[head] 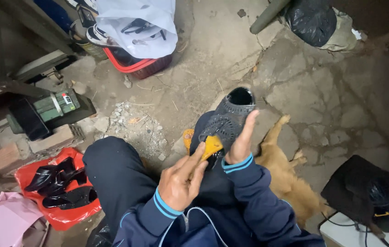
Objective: Repairing a pair of black patterned sandals by hammering the sole, brushing, and assembling the parts.
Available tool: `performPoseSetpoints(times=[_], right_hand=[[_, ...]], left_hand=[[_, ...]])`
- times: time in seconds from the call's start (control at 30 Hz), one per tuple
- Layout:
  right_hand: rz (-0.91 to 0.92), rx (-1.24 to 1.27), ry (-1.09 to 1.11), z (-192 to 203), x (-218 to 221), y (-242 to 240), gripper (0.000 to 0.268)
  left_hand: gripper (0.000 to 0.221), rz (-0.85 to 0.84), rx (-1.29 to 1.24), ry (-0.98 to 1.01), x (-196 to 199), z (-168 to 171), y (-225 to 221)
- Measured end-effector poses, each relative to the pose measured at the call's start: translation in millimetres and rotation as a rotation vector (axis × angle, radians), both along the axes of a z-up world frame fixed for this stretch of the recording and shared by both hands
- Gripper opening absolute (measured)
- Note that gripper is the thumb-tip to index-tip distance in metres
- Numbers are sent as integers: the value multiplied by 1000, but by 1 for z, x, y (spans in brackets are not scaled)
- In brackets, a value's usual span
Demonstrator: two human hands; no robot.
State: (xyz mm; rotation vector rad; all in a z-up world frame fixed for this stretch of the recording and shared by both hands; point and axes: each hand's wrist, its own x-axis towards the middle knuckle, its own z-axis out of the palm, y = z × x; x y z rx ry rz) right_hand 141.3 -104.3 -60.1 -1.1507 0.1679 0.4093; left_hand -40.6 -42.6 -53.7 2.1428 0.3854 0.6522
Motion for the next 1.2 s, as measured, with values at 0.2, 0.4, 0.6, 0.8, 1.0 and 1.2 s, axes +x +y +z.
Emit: performPoseSetpoints(times=[0.2, 0.4, 0.6, 0.8, 1.0, 1.2], right_hand=[[-172, 82, -53, 6, 21, -6, 77], [-101, 91, -106, -9, 24, -4, 77], [-25, -147, -267, -52, 30, -28, 74], [-227, 89, -207, 7, 26, -5, 71], [19, 320, -54, -2, 22, -3, 60], [47, 37, -16, 8, 5, -4, 65]], left_hand=[[45, -97, -124, 57, -14, 5, 0], [45, -38, -77, -20, -14, 6, 0], [44, -25, -185, -40, -6, -6, 5], [47, -46, -223, 74, -23, -10, -1], [44, -20, -125, -12, -23, 2, -1], [44, -12, -154, -114, -5, 3, -5]])
